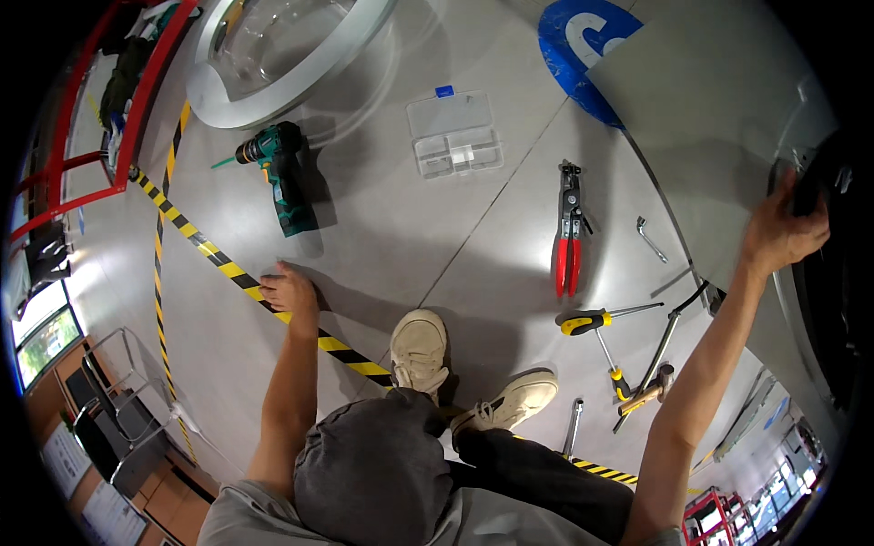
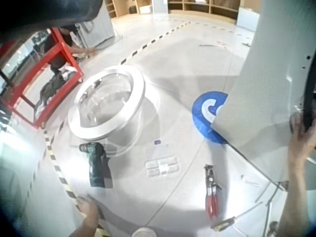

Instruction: The person installs a metal retaining ring around the rubber door seal of a washing machine by hand and then uses a screwdriver to tighten the clamp screw.

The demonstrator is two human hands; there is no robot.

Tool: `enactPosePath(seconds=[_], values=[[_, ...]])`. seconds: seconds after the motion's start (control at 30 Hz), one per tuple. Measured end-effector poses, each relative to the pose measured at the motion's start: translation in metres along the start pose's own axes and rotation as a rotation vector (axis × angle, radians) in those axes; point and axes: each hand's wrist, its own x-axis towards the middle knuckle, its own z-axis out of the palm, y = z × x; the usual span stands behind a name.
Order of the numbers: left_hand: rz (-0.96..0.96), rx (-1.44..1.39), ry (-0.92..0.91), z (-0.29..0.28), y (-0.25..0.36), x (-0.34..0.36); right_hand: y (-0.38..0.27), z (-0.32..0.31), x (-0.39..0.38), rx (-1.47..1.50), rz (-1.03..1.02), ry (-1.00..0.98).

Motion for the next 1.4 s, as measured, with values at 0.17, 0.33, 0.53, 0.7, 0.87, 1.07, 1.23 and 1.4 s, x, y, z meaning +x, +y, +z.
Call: enactPosePath(seconds=[0.17, 0.33, 0.53, 0.7, 0.87, 1.07, 1.23, 1.4], values=[[0.003, 0.064, 0.138, 0.018, 0.001, 0.001, -0.029, -0.036, 0.016, 0.219, 0.209, -0.207], [0.279, 0.137, 0.145, 0.036, -0.025, 0.016, -0.048, -0.070, 0.016, 0.265, -0.063, -0.056], [0.199, 0.402, 0.158, 0.051, -0.030, 0.021, -0.034, -0.048, 0.037, 0.484, 0.239, -0.176], [0.109, 0.239, 0.252, 0.079, -0.039, 0.032, -0.022, -0.049, 0.036, 0.609, 0.390, -0.259], [0.055, 0.156, 0.385, 0.096, -0.052, 0.058, -0.018, -0.040, 0.024, 0.559, 0.361, -0.328], [0.042, 0.220, 0.348, 0.136, -0.090, 0.090, -0.017, -0.035, 0.027, 0.471, 0.318, -0.326], [0.022, 0.184, 0.303, 0.105, -0.071, 0.068, -0.023, -0.029, 0.025, 0.554, 0.373, -0.298], [0.054, 0.222, 0.107, 0.060, -0.029, 0.041, -0.032, -0.023, 0.023, 0.457, 0.356, -0.142]])
